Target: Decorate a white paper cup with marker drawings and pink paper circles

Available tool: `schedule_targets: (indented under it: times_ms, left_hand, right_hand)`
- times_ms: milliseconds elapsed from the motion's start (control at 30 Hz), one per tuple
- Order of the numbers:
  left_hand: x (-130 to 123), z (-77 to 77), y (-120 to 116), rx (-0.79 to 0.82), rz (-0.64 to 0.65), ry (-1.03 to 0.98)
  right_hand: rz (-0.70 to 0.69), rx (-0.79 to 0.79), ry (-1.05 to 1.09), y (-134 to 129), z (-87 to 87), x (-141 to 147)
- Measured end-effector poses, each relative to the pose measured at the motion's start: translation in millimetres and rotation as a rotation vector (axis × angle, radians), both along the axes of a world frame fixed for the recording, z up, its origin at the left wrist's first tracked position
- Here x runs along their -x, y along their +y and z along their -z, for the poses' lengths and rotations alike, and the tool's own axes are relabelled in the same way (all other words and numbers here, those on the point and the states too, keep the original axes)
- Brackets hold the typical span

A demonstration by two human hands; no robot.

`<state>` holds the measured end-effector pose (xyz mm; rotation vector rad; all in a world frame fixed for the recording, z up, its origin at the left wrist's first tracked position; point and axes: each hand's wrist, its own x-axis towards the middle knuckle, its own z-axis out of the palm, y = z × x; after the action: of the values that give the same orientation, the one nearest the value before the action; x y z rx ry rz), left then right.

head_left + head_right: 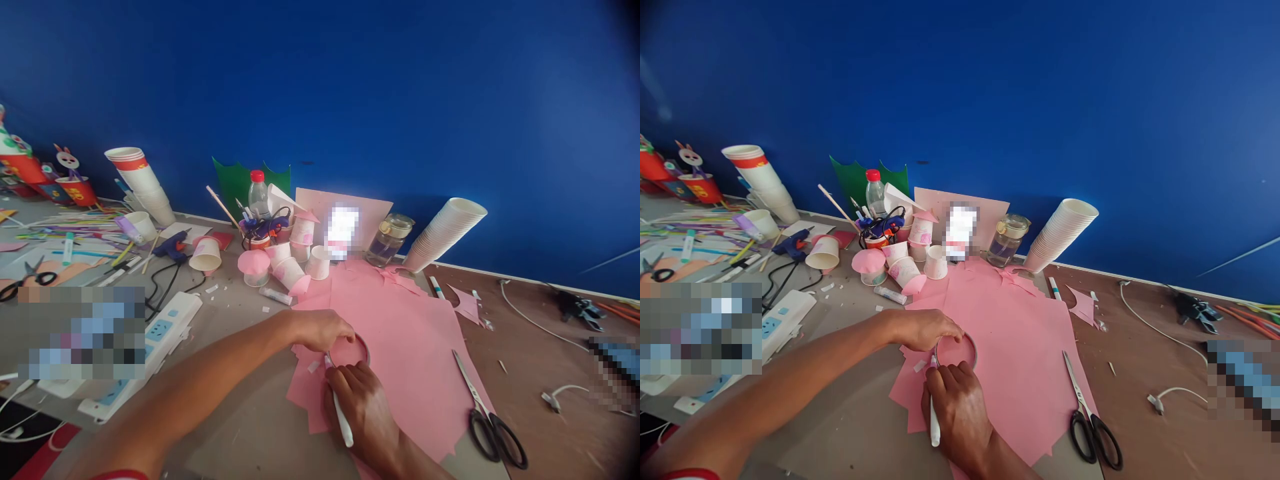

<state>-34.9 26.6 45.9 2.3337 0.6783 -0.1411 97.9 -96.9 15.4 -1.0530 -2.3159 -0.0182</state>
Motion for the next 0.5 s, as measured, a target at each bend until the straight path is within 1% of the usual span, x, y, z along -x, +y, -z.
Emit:
schedule_targets:
  times_ms: [133, 267, 500]
  left_hand:
    - [0.4, 1.2, -0.7, 0.0, -0.003, -0.018]
    - [0.7, 2.0, -1.0, -0.005, 0.004, -0.014]
    - [2.4, 6.1, -0.9, 0.027, -0.031, -0.091]
  right_hand:
    - [0.009, 0.023, -0.02, -3.8, 1.9, -0.6]
    - [-0.014, 0.04, 0.011, -11.8, 1.7, -7.1]
    - [-0.042, 0.067, 0.055, -27.0, 6.0, -37.0]
